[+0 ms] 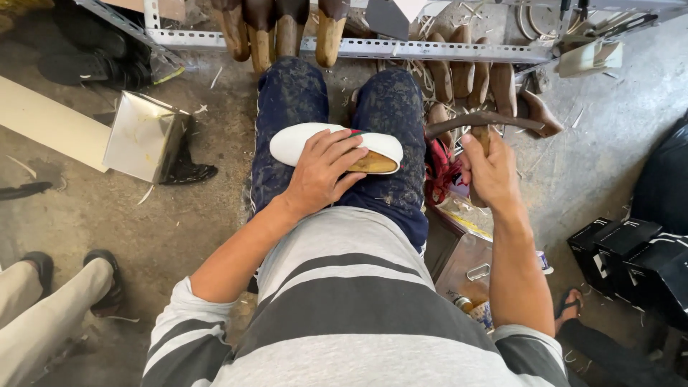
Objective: The person sits on the floor and uses a hammer to tap the sole and heel of a white shoe placed on their lap. They then reach for another shoe from a nearby shelf and continue hammering it.
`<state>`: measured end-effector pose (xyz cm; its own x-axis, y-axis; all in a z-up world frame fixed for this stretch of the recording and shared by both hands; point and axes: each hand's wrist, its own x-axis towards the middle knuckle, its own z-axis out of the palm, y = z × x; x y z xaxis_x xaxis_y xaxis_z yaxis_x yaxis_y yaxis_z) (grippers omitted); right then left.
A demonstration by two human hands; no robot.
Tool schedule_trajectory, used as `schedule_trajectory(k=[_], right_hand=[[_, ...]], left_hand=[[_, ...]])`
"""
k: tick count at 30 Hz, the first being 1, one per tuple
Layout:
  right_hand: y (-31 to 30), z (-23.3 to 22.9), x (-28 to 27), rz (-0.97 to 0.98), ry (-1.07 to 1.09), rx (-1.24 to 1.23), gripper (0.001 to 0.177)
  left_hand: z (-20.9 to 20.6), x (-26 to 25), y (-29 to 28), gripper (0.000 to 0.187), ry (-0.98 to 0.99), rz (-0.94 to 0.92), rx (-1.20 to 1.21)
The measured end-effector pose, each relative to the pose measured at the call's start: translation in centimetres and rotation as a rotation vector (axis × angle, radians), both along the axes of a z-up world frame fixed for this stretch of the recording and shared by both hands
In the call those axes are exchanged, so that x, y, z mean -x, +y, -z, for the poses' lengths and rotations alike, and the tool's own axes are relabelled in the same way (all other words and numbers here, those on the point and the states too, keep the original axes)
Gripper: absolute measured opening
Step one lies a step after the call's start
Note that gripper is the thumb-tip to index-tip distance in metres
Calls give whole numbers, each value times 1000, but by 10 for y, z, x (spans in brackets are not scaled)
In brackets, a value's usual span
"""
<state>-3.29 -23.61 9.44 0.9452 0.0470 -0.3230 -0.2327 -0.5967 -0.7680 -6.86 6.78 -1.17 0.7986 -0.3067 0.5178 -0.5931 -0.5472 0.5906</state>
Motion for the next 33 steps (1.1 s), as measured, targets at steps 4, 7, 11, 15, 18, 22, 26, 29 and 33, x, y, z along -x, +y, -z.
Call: schedule_trajectory(k=[4, 7, 11, 15, 18, 22, 26, 29, 33], right_hand=[[16, -5, 10, 36, -15, -9, 48], [21, -18, 13, -10, -179, -26, 47], [28, -47, 19, -53, -458, 21, 42], [30, -33, 30, -17, -730, -122, 45], [80, -29, 9, -206, -837, -19, 41], [73, 0, 23, -266, -779, 257, 30], [55, 25, 43, 121, -483, 58, 41], [52, 25, 47, 210, -468, -100, 50], [34, 47, 61, 286, -460, -182, 37]], left_hand=[[-6, -13, -3, 37, -13, -35, 75], [-9, -32, -7, 38, 55, -116, 106], [3, -42, -20, 37, 16, -173, 113], [4, -39, -23, 36, 10, -187, 143], [4, -38, -25, 37, 35, -194, 162], [0, -37, -12, 37, 70, -179, 113], [-5, -40, -2, 46, 200, -92, 109], [-8, -46, 3, 37, 291, -119, 263], [-71, -30, 5, 41, 571, -365, 937]])
